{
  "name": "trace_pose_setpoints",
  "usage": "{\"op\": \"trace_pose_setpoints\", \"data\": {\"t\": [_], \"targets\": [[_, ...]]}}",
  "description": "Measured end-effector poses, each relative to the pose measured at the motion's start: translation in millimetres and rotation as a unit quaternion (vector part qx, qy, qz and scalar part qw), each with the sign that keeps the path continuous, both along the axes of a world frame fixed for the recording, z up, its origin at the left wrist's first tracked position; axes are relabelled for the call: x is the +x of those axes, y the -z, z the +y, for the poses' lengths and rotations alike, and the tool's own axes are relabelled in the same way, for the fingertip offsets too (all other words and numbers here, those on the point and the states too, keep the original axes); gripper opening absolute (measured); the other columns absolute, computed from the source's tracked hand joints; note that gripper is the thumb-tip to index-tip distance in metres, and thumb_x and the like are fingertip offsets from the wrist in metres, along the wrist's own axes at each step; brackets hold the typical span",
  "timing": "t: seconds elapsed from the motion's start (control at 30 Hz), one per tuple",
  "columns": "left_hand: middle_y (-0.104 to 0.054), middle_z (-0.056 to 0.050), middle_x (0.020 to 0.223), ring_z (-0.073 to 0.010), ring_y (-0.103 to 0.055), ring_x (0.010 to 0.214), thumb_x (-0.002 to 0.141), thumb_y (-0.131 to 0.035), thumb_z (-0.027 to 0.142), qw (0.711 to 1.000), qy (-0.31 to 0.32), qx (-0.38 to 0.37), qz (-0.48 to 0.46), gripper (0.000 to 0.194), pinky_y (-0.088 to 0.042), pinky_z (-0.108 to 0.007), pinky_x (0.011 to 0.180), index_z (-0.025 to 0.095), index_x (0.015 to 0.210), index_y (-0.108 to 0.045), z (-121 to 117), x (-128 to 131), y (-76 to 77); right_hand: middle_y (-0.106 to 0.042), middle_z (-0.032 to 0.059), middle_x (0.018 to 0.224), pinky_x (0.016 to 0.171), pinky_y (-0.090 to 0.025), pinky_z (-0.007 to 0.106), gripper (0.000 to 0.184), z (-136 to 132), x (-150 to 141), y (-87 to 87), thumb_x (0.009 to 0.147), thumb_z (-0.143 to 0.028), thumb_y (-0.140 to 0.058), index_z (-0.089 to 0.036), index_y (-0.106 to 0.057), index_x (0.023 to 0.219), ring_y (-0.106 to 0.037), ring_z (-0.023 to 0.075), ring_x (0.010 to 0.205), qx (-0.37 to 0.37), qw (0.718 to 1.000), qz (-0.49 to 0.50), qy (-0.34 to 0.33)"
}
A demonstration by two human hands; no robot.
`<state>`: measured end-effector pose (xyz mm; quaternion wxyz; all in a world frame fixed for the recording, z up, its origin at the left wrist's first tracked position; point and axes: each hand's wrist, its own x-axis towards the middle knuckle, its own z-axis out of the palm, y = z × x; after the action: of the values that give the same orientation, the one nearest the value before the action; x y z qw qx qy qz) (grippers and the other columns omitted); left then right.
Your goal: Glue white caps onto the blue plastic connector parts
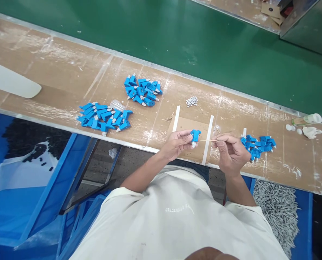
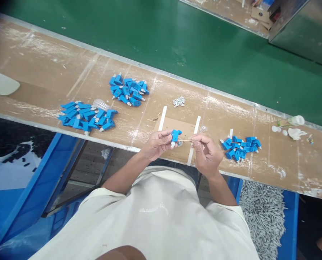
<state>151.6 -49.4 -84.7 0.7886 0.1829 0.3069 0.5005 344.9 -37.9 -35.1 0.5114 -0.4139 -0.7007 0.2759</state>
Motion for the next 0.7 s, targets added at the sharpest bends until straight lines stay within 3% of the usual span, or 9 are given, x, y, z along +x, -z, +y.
{"op": "trace_pose_setpoints", "data": {"t": [0.17, 0.7], "targets": [[-0.074, -0.006, 0.076, -0.0126, -0.070, 0.068, 0.063, -0.099, 0.044, 1.000, -0.002, -0.012, -0.011, 0.055, -0.057, -0.022, 0.066, 0.009, 0.101, -0.080, -1.3, 0.8, -4.7, -0.078, 0.0042, 0.087, 0.071, -0.061, 0.039, 0.010, 2.1, 1.7, 5.0, 0.102, -0.028, -0.061, -0.024, -0.070, 0.098, -0.076, 0.0222, 0.082, 0.065, 0.996, -0.056, -0.022], [-0.076, -0.007, 0.079, -0.0112, -0.068, 0.065, 0.061, -0.100, 0.043, 0.999, 0.002, -0.019, -0.027, 0.056, -0.056, -0.022, 0.066, 0.008, 0.101, -0.080, -0.8, 1.6, -1.3, -0.078, 0.0035, 0.089, 0.069, -0.062, 0.037, 0.012, 5.0, -2.7, 7.4, 0.100, -0.018, -0.062, -0.025, -0.071, 0.104, -0.075, 0.0209, 0.080, 0.088, 0.994, -0.052, -0.037]]}}
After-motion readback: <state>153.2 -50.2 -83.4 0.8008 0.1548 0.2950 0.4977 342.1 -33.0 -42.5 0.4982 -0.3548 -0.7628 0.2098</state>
